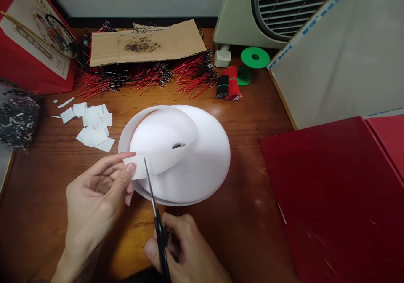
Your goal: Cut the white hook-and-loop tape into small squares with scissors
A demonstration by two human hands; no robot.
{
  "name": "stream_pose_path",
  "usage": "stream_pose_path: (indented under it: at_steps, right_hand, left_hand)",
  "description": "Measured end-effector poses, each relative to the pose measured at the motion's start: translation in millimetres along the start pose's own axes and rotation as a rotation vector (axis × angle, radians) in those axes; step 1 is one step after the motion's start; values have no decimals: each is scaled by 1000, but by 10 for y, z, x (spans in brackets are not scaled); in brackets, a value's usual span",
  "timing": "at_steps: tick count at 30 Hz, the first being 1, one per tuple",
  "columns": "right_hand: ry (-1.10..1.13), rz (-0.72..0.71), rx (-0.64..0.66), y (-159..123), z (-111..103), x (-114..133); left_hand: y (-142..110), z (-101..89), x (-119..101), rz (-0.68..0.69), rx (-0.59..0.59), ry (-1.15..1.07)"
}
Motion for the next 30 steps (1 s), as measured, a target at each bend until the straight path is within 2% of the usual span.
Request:
stream_pose_path:
  at_steps: [7,12,18,25,30]
  right_hand:
    - [9,-241,44,136,60,185]
    - [2,-180,-19,132,50,144]
    - [-18,-250,-8,177,54,168]
    - [99,-316,64,212,119,202]
    - [107,-328,38,221,131,169]
  left_hand:
    - [-50,4,-43,55,-15,36]
    - [-66,13,-53,72,-31,36]
    - [-75,10,-49,104,-55,75]
    - [-71,46,-24,121,-73,82]
    - [-71,76,-21,87,-23,29]
Point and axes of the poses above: each hand's wrist, its own y-axis towards the middle knuckle, its own z-axis out of the palm, x = y × z, the point moved 3 cm from there along y, towards the middle knuckle, and after that the axes turned 5 degrees about -x, right-handed, at the moved point
